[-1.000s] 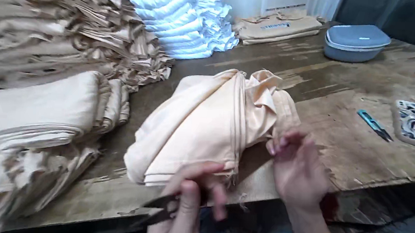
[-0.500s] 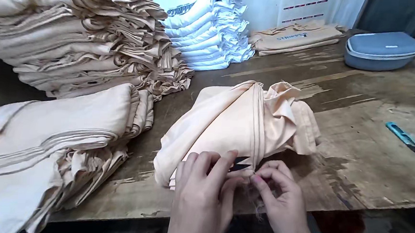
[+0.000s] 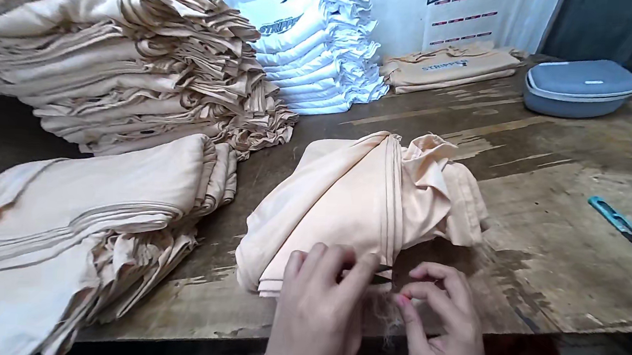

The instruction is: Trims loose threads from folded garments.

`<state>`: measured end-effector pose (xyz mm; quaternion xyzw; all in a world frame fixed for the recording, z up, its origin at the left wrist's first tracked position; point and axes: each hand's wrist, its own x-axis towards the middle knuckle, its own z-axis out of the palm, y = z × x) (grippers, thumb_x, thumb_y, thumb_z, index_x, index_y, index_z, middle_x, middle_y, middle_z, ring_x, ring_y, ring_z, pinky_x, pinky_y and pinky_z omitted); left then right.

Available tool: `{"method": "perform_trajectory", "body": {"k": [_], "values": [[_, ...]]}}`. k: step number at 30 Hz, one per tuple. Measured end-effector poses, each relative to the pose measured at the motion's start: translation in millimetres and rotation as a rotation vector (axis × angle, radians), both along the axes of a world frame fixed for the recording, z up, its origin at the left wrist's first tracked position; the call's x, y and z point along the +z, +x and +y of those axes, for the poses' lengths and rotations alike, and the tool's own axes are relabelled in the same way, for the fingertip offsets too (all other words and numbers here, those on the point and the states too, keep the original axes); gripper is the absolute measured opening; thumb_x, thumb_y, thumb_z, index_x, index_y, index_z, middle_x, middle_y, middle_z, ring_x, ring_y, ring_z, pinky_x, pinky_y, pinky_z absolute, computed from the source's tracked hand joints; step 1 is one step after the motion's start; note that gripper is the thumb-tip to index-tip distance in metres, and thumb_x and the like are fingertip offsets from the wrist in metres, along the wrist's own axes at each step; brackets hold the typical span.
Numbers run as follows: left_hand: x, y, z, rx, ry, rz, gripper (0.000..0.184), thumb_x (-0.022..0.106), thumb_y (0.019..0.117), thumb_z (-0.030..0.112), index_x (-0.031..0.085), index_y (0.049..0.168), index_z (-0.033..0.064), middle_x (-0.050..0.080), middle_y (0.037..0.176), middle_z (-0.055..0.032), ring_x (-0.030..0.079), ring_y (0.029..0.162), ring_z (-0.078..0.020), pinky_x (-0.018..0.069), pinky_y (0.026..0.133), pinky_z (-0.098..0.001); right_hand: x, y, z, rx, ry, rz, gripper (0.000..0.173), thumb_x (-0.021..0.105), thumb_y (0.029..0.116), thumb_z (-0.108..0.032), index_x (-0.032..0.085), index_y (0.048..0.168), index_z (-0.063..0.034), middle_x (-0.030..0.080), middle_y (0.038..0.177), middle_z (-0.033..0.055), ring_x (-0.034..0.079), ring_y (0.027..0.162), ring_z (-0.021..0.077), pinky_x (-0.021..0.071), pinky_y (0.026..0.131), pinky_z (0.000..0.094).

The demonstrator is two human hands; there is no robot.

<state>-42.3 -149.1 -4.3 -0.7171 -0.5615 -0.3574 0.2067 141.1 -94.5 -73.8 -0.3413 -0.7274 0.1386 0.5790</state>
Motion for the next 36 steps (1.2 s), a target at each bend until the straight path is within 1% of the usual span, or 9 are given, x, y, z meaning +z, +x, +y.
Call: {"method": "perform_trajectory", "body": {"k": [6,11,14,17,20,23,26,31,36], "values": [[2.0,-25.6,-2.1,-0.135,-0.119,-0.279,0.025,0.063,0.0834,0.012,0.078,0.095,0.0277,0.067,0.092,0.0100,0.063,0.082,-0.0019,0.0553,0.070,-0.0229,14.8,-13.2,-1.8,0.050,0.106,0.023,0.046,0.081,0.0859,-0.046,0.065,0.117,-0.0154,0.061,0.113,0.0047,0.061,0.110,0.0104,0.0532,0.094,0.0254],[17.5,-32.1,7.1,-0.243,-0.177,-0.493,0.023,0.058,0.0896,0.006,0.074,0.101,0.0188,0.071,0.090,0.0109,0.066,0.077,-0.0001,0.0569,0.066,-0.0192,35.9,-54.6,19.9,0.361,0.004,0.419,0.014,0.070,0.0909,0.002,0.077,0.102,-0.0028,0.076,0.100,0.0074,0.074,0.089,0.0124,0.0649,0.079,0.0271],[17.0,-37.0,20.2,-0.190,-0.214,-0.685,0.016,0.062,0.0949,0.010,0.072,0.100,0.0207,0.069,0.081,0.0084,0.063,0.067,-0.0032,0.0529,0.058,-0.0200,47.3,-55.8,29.9,0.534,-0.199,0.619,0.017,0.058,0.1014,-0.004,0.067,0.116,-0.0042,0.069,0.091,0.0045,0.059,0.067,0.0044,0.0515,0.060,0.0183],[20.0,-37.2,23.0,-0.293,-0.272,-0.808,0.016,0.063,0.0956,0.007,0.072,0.106,0.0162,0.071,0.082,0.0032,0.065,0.069,-0.0076,0.0548,0.061,-0.0219,45.3,-55.4,22.4,0.372,-0.034,0.317,0.049,0.079,0.0907,-0.031,0.058,0.128,-0.0086,0.065,0.109,0.0025,0.064,0.088,0.0066,0.0575,0.074,0.0229],[23.7,-36.2,25.2,-0.354,-0.300,-0.854,0.015,0.063,0.0975,0.009,0.073,0.107,0.0148,0.070,0.082,0.0006,0.064,0.069,-0.0090,0.0545,0.062,-0.0221,40.2,-66.4,16.1,0.325,0.036,0.310,0.040,0.074,0.0791,0.003,0.061,0.117,-0.0001,0.067,0.105,0.0075,0.068,0.088,0.0095,0.0621,0.076,0.0236],[25.5,-36.4,27.3,-0.333,-0.311,-0.867,0.014,0.062,0.0996,0.013,0.073,0.107,0.0156,0.067,0.081,0.0007,0.061,0.067,-0.0090,0.0506,0.060,-0.0217,41.3,-64.1,21.1,0.338,0.005,0.304,0.044,0.065,0.0733,0.002,0.060,0.117,-0.0032,0.063,0.102,0.0039,0.061,0.082,0.0060,0.0540,0.068,0.0197],[24.6,-36.1,27.8,-0.370,-0.333,-0.864,0.015,0.061,0.0994,0.009,0.072,0.109,0.0126,0.069,0.082,-0.0004,0.063,0.070,-0.0092,0.0530,0.062,-0.0224,45.4,-62.1,16.6,0.296,0.025,0.239,0.056,0.079,0.0788,-0.018,0.056,0.128,-0.0040,0.061,0.114,0.0078,0.062,0.097,0.0111,0.0566,0.081,0.0250],[26.5,-35.3,27.7,-0.341,-0.366,-0.857,0.016,0.062,0.0988,0.010,0.071,0.112,0.0130,0.067,0.078,0.0017,0.060,0.066,-0.0068,0.0498,0.060,-0.0207,41.6,-70.4,16.7,0.297,-0.017,0.269,0.038,0.065,0.0772,0.006,0.061,0.114,-0.0028,0.060,0.106,0.0073,0.062,0.081,0.0054,0.0568,0.067,0.0179],[20.4,-29.5,25.1,-0.295,-0.359,-0.744,0.024,0.057,0.0967,0.006,0.071,0.114,0.0147,0.069,0.083,0.0051,0.062,0.069,-0.0043,0.0515,0.061,-0.0195,30.4,-47.0,15.4,-0.001,0.308,0.110,0.014,0.077,0.0906,-0.023,0.078,0.103,-0.0299,0.066,0.100,-0.0056,0.059,0.096,0.0067,0.0469,0.089,0.0280]]}}
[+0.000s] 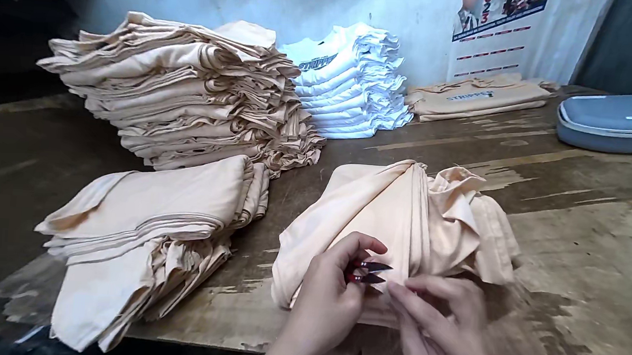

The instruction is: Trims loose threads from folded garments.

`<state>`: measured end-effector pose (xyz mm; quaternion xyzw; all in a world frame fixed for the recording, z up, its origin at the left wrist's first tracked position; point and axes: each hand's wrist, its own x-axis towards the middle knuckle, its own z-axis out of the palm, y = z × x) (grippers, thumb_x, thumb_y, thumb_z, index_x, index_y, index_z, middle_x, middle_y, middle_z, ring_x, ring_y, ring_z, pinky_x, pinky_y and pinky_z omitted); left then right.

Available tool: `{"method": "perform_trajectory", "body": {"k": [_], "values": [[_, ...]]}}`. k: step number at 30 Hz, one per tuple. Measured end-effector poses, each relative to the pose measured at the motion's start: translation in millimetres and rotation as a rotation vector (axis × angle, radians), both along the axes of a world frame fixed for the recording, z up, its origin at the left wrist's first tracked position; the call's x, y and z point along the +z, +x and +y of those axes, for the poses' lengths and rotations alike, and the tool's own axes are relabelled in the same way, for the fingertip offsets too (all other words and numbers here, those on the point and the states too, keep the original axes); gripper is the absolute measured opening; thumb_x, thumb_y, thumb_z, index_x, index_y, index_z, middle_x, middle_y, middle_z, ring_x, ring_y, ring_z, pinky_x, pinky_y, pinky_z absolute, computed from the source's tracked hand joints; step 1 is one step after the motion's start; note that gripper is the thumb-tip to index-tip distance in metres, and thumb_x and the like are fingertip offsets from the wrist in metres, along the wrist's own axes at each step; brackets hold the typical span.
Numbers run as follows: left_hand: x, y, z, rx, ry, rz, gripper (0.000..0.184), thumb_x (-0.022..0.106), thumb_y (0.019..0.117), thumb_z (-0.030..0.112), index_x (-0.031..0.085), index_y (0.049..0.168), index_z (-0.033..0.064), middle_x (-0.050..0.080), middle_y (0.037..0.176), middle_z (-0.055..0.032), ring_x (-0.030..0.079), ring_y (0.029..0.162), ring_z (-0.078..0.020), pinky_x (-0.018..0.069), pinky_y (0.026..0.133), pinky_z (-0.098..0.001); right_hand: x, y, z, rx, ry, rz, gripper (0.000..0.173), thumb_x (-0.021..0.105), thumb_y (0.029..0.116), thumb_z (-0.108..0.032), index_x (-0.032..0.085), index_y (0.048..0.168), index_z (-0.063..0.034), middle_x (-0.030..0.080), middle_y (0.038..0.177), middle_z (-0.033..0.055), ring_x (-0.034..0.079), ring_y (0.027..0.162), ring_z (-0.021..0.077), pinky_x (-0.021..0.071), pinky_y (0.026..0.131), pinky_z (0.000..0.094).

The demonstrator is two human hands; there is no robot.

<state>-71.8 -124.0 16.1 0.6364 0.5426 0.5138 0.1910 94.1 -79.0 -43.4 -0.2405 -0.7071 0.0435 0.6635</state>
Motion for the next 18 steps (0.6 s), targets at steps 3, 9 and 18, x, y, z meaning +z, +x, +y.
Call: {"method": "perform_trajectory", "body": {"k": [3,9,18], "values": [[-4.0,6.5,-6.5,-0.020,0.062,0.025,0.026,0.060,0.0949,0.006,0.070,0.118,0.0116,0.072,0.091,0.0051,0.067,0.076,-0.0042,0.0566,0.064,-0.0199,-5.7,15.6,-0.5,-0.071,0.113,-0.018,0.009,0.073,0.0938,-0.030,0.075,0.102,-0.0327,0.057,0.096,-0.0115,0.052,0.099,0.0054,0.0373,0.097,0.0297],[-22.6,-5.4,-28.8,0.189,0.450,0.360,0.026,0.079,0.0894,0.036,0.077,0.114,0.0258,0.069,0.102,0.0066,0.060,0.097,-0.0082,0.0480,0.086,-0.0302,-11.9,25.4,-15.8,0.052,0.032,0.011,0.009,0.067,0.0993,-0.034,0.067,0.095,-0.0263,0.055,0.099,-0.0101,0.053,0.100,-0.0008,0.0399,0.098,0.0208],[-39.1,10.9,-21.3,0.418,0.766,0.767,0.020,0.067,0.0962,0.020,0.071,0.116,0.0225,0.065,0.099,0.0032,0.053,0.089,-0.0137,0.0386,0.086,-0.0311,-13.7,18.3,-17.6,0.124,-0.027,0.046,0.010,0.067,0.0992,-0.035,0.068,0.094,-0.0263,0.055,0.101,-0.0109,0.053,0.102,-0.0024,0.0409,0.098,0.0185]]}}
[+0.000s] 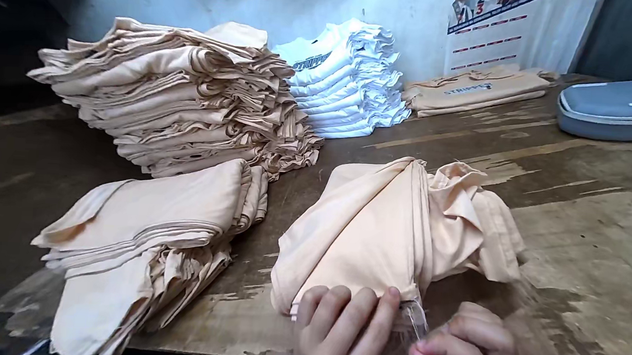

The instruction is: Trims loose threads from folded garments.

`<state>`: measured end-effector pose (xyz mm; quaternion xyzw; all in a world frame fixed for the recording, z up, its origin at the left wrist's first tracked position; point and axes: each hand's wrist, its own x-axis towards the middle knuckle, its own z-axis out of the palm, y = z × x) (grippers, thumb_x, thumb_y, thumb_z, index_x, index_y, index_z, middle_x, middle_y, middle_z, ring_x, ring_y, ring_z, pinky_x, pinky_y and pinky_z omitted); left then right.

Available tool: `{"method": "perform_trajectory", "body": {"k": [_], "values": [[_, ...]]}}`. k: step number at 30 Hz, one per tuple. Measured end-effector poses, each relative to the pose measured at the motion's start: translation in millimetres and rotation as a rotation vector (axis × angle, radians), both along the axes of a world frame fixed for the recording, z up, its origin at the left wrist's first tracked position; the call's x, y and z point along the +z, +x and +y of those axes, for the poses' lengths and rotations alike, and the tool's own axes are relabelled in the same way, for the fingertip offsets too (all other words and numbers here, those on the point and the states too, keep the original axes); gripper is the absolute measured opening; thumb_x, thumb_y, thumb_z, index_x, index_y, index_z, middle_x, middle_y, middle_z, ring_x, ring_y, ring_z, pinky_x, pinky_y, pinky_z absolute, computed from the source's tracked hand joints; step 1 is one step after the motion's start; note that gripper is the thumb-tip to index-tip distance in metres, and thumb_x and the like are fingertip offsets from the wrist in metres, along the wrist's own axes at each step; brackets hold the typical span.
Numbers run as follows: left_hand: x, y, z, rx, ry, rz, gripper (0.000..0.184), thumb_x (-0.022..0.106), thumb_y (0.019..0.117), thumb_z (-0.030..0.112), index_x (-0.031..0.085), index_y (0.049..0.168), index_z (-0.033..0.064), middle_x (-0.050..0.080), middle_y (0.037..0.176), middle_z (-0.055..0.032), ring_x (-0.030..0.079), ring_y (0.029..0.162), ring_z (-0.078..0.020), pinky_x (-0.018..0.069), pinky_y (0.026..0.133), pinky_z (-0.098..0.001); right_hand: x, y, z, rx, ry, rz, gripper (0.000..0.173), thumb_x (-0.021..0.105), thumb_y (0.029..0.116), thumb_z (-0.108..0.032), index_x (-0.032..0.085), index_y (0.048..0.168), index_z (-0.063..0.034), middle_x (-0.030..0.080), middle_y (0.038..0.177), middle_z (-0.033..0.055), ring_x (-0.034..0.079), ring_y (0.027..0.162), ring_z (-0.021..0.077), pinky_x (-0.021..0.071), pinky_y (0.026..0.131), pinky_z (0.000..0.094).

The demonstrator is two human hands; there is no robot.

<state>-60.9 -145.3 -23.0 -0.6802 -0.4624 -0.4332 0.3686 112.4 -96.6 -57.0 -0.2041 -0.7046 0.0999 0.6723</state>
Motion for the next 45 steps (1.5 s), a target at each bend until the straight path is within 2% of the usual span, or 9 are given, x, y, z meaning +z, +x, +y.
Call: {"method": "perform_trajectory", "body": {"k": [7,11,17,32,34,36,40,42,45], "values": [[-3.1,0.3,-1.5,0.029,-0.033,-0.022,0.018,0.067,0.0957,0.021,0.074,0.112,0.0227,0.067,0.097,0.0040,0.054,0.087,-0.0135,0.0379,0.083,-0.0316,-9.2,0.0,13.5,-0.018,-0.086,-0.024,0.055,0.089,0.0734,-0.050,0.058,0.111,-0.0244,0.057,0.113,-0.0060,0.056,0.112,0.0070,0.0476,0.099,0.0264],[-2.5,0.2,-4.5,0.043,-0.034,0.008,0.015,0.069,0.0953,0.021,0.075,0.109,0.0220,0.069,0.094,0.0041,0.053,0.085,-0.0140,0.0373,0.081,-0.0321,-6.2,-13.1,14.6,-0.038,-0.094,-0.014,0.067,0.089,0.0723,-0.048,0.052,0.123,-0.0252,0.054,0.118,-0.0042,0.054,0.116,0.0071,0.0462,0.101,0.0249],[1.1,-2.9,-15.1,0.067,-0.023,0.015,0.017,0.068,0.0948,0.019,0.073,0.111,0.0222,0.065,0.094,0.0039,0.052,0.087,-0.0142,0.0362,0.083,-0.0314,-5.9,-20.4,17.1,-0.017,0.023,0.044,0.011,0.073,0.0911,-0.013,0.074,0.102,-0.0165,0.068,0.101,-0.0009,0.066,0.101,0.0101,0.0564,0.092,0.0260],[5.5,7.5,-2.7,0.001,-0.111,-0.020,0.013,0.066,0.0975,0.024,0.072,0.109,0.0235,0.066,0.092,0.0029,0.054,0.085,-0.0151,0.0383,0.082,-0.0344,-7.5,7.7,1.0,0.040,-0.067,-0.024,0.004,0.069,0.0974,-0.018,0.067,0.096,-0.0155,0.065,0.095,-0.0030,0.064,0.097,0.0064,0.0536,0.091,0.0224],[14.4,-2.6,1.5,-0.065,-0.287,-0.086,0.024,0.070,0.0955,0.041,0.072,0.111,0.0232,0.066,0.090,0.0006,0.060,0.082,-0.0167,0.0452,0.076,-0.0377,-12.6,10.7,3.3,0.010,-0.124,-0.084,0.019,0.073,0.0943,-0.030,0.063,0.102,-0.0158,0.065,0.097,0.0000,0.063,0.097,0.0089,0.0530,0.089,0.0255],[21.7,-27.4,9.2,-0.168,-0.413,-0.129,0.016,0.071,0.0891,0.031,0.073,0.103,0.0228,0.066,0.086,0.0032,0.063,0.080,-0.0130,0.0511,0.073,-0.0361,-14.5,9.2,4.6,0.041,-0.210,-0.173,0.048,0.083,0.0858,-0.041,0.063,0.124,-0.0194,0.057,0.117,0.0079,0.060,0.106,0.0111,0.0533,0.091,0.0257],[56.1,-88.7,3.1,0.110,-0.044,-0.533,0.015,0.068,0.0935,0.015,0.071,0.100,0.0014,0.068,0.088,-0.0022,0.060,0.072,-0.0004,0.0515,0.065,-0.0190,-10.0,28.7,-0.5,0.340,-0.284,-0.144,0.009,0.083,0.0861,-0.010,0.080,0.094,-0.0120,0.062,0.106,0.0070,0.064,0.095,0.0028,0.0581,0.082,0.0158],[72.2,-104.8,1.6,0.277,0.070,-0.664,0.026,0.068,0.0973,0.017,0.066,0.114,-0.0026,0.061,0.093,-0.0035,0.049,0.072,0.0011,0.0397,0.063,-0.0164,2.2,59.2,-3.0,0.492,-0.388,-0.334,0.001,0.079,0.0891,-0.007,0.080,0.090,-0.0067,0.065,0.099,0.0107,0.064,0.091,0.0079,0.0563,0.081,0.0201],[62.0,-82.6,-10.7,0.186,-0.135,-0.483,0.037,0.069,0.0949,0.021,0.063,0.122,-0.0039,0.067,0.102,-0.0139,0.062,0.080,-0.0102,0.0528,0.068,-0.0265,17.0,86.9,-0.2,0.365,-0.542,-0.743,0.008,0.076,0.0911,-0.013,0.080,0.094,-0.0063,0.070,0.108,0.0166,0.070,0.086,0.0217,0.0607,0.076,0.0374]]}}
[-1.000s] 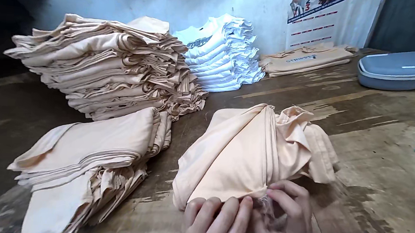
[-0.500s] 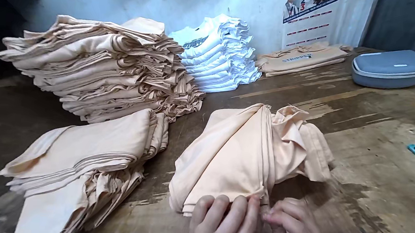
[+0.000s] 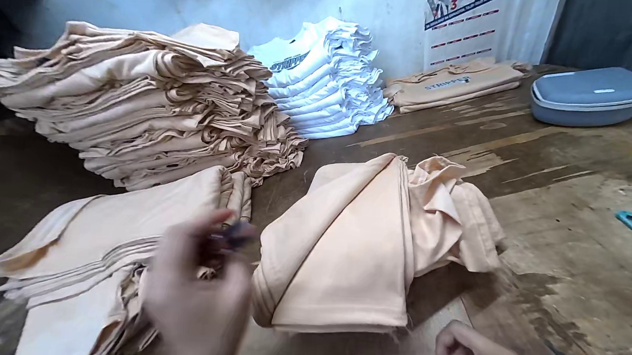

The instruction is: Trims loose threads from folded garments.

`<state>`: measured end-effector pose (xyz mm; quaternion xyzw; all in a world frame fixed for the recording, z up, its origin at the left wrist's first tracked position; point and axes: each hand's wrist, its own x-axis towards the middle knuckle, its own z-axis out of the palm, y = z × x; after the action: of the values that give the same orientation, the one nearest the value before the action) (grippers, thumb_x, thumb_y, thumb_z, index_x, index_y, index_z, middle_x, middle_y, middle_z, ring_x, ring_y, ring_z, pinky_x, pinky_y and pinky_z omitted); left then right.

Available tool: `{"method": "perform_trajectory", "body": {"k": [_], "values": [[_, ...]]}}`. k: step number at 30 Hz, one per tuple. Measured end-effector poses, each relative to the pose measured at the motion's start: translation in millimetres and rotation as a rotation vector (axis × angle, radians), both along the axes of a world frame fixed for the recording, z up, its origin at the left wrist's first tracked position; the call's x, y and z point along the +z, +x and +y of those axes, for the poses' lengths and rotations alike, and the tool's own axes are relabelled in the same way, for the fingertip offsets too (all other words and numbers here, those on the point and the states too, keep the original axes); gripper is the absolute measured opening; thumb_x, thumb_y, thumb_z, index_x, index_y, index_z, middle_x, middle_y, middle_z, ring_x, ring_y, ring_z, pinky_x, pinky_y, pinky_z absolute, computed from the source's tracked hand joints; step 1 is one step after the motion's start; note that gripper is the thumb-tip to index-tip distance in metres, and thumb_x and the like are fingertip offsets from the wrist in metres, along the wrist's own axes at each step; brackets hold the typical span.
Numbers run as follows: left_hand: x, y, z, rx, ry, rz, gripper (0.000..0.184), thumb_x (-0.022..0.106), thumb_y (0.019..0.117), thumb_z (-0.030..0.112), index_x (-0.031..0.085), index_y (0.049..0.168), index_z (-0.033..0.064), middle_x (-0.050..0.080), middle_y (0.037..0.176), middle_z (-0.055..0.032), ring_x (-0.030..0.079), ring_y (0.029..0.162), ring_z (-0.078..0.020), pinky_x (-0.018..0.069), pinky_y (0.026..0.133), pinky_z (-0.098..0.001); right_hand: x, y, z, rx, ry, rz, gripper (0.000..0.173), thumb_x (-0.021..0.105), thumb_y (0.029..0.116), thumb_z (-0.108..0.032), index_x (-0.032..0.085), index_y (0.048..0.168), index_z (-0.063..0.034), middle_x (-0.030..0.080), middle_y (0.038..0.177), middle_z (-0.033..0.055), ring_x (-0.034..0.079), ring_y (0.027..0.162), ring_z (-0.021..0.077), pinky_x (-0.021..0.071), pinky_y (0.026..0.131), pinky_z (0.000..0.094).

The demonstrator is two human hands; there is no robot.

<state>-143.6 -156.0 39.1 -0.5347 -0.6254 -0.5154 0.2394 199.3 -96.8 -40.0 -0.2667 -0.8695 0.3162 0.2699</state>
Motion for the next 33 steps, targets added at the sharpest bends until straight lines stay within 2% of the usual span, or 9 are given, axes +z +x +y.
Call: {"method": "perform_trajectory", "body": {"k": [2,5,9,17,21,23,26,30,33], "values": [[-12.8,35.3,-2.9,-0.194,-0.164,0.078,0.048,0.074,0.0931,0.034,0.066,0.128,0.0020,0.068,0.109,-0.0164,0.067,0.092,-0.0198,0.0584,0.077,-0.0368,1.1,-8.0,0.3,-0.174,0.013,0.075,0.021,0.074,0.0956,-0.026,0.079,0.099,-0.0056,0.069,0.112,0.0163,0.069,0.082,0.0180,0.0612,0.071,0.0337],[-31.9,80.6,-1.9,-0.344,-0.271,0.195,0.037,0.071,0.0959,0.035,0.071,0.129,0.0178,0.069,0.113,-0.0087,0.065,0.096,-0.0195,0.0529,0.080,-0.0397,-4.2,-39.6,-4.3,-0.358,-0.012,0.315,0.036,0.076,0.0933,-0.038,0.076,0.109,-0.0050,0.064,0.118,0.0150,0.066,0.088,0.0119,0.0582,0.068,0.0253],[-44.7,101.8,-1.3,-0.265,-0.233,0.444,0.017,0.064,0.0955,0.018,0.079,0.103,0.0225,0.074,0.097,0.0014,0.060,0.081,-0.0169,0.0425,0.073,-0.0365,-20.7,-61.5,-9.9,-0.477,0.037,0.506,0.014,0.077,0.0911,-0.018,0.077,0.087,-0.0044,0.067,0.111,0.0123,0.065,0.082,0.0059,0.0563,0.065,0.0182],[-50.2,109.5,6.2,-0.267,-0.192,0.532,0.013,0.068,0.0968,0.022,0.078,0.104,0.0200,0.073,0.096,0.0016,0.058,0.079,-0.0165,0.0403,0.071,-0.0348,-27.2,-66.9,-15.2,-0.496,0.285,0.605,0.012,0.075,0.0926,-0.019,0.070,0.087,-0.0101,0.059,0.113,0.0079,0.060,0.104,0.0036,0.0526,0.088,0.0148],[-47.5,97.3,1.8,-0.334,-0.261,0.411,0.017,0.068,0.0986,0.032,0.077,0.110,0.0225,0.072,0.099,0.0007,0.061,0.084,-0.0162,0.0440,0.075,-0.0369,-34.8,-57.0,-15.6,-0.466,0.270,0.451,0.015,0.076,0.0913,-0.027,0.074,0.094,-0.0125,0.066,0.110,0.0078,0.062,0.108,0.0133,0.0525,0.092,0.0280],[-48.0,84.7,0.3,-0.377,-0.337,0.362,0.023,0.068,0.0973,0.034,0.074,0.115,0.0211,0.067,0.096,-0.0033,0.062,0.086,-0.0188,0.0464,0.076,-0.0393,-36.1,-57.5,-16.0,-0.465,0.229,0.427,0.035,0.082,0.0866,-0.035,0.070,0.106,-0.0082,0.067,0.112,0.0123,0.063,0.109,0.0185,0.0544,0.092,0.0337],[-50.6,72.1,2.3,-0.466,-0.319,0.264,0.014,0.065,0.0909,0.017,0.076,0.098,0.0217,0.064,0.085,-0.0003,0.059,0.082,-0.0140,0.0443,0.074,-0.0342,-33.2,-76.1,-14.2,-0.450,0.283,0.537,0.052,0.086,0.0823,-0.041,0.064,0.117,-0.0094,0.061,0.112,0.0121,0.062,0.107,0.0142,0.0547,0.091,0.0271],[-32.7,70.5,5.3,-0.594,-0.333,0.083,0.016,0.063,0.0911,0.009,0.075,0.098,0.0169,0.073,0.096,0.0054,0.064,0.087,-0.0065,0.0521,0.077,-0.0273,-19.2,-108.6,1.8,-0.370,0.300,0.867,0.015,0.077,0.0900,-0.011,0.074,0.105,-0.0134,0.067,0.107,0.0032,0.066,0.102,0.0078,0.0587,0.088,0.0206],[-32.9,68.6,20.7,-0.620,-0.319,-0.105,0.017,0.059,0.0938,0.006,0.073,0.102,0.0116,0.071,0.090,0.0056,0.065,0.076,-0.0007,0.0557,0.065,-0.0179,-6.6,-120.4,15.5,-0.275,0.054,1.095,0.017,0.060,0.1004,-0.001,0.076,0.109,-0.0020,0.077,0.098,0.0053,0.074,0.092,0.0119,0.0630,0.084,0.0266]]}}
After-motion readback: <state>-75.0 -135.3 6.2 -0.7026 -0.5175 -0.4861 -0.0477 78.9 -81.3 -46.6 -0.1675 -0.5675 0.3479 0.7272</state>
